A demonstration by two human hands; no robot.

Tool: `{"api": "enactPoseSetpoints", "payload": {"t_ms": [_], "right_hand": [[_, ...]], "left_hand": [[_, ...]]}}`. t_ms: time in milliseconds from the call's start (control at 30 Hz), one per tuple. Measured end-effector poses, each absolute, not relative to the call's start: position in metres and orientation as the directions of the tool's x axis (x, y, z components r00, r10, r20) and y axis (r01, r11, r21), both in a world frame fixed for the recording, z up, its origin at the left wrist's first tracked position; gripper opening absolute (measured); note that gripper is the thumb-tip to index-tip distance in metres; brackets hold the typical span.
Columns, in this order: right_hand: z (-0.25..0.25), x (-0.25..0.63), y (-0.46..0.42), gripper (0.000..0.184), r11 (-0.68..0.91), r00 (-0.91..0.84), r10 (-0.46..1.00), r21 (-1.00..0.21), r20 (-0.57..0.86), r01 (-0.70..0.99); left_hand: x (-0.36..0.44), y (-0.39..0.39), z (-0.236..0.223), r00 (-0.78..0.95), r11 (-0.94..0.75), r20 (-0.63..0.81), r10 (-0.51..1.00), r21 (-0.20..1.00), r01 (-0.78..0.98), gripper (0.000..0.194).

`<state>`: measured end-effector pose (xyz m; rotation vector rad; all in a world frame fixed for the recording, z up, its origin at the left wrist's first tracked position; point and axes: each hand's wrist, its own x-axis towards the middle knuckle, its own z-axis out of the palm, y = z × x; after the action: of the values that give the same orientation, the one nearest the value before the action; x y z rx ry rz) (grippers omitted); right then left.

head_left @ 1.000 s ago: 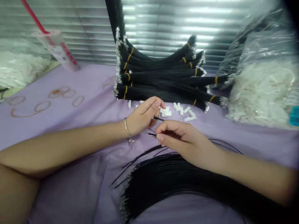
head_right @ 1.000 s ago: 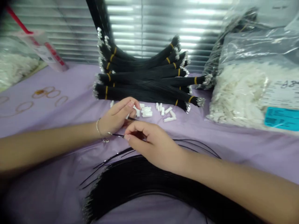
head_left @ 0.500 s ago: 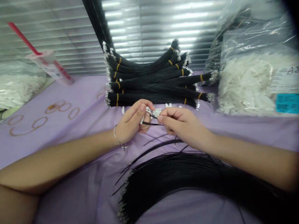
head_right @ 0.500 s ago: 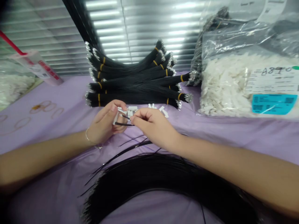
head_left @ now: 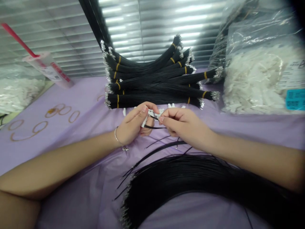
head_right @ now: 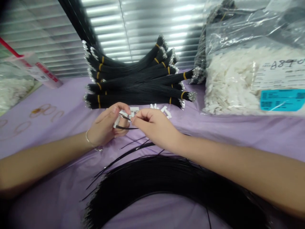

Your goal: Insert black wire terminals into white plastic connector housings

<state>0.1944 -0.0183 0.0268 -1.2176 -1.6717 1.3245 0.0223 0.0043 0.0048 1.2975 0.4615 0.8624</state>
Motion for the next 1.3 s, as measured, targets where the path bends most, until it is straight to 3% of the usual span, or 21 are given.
{"api": "enactPoseSetpoints", "payload": {"t_ms": [300, 667, 933, 1300], "right_hand": [[0.0264, 0.1934, -0.0201, 0.026, 0.025, -0.366, 0.929, -0.975, -0.060, 0.222], [0.0177, 0.1935, -0.0165, 0.027, -0.043, -0.361, 0.928, -0.990, -0.089, 0.134], [0.0215, 0.1924, -0.0200, 0.028, 0.035, -0.364, 0.930, -0.971, -0.055, 0.238], [0.0196, 0.1928, -0.0181, 0.028, 0.053, -0.355, 0.934, -0.964, -0.044, 0.260]], "left_hand": [[0.0227, 0.0030, 0.0084, 0.631, 0.131, 0.081, 0.772, 0.950, -0.282, 0.028], [0.0197, 0.0037, 0.0025, 0.601, 0.032, 0.096, 0.793, 0.980, -0.198, 0.031], [0.0208, 0.0055, 0.0023, 0.599, 0.050, 0.070, 0.797, 0.982, -0.181, 0.026], [0.0214, 0.0038, 0.0063, 0.638, 0.039, 0.053, 0.768, 0.991, -0.130, 0.026]]}}
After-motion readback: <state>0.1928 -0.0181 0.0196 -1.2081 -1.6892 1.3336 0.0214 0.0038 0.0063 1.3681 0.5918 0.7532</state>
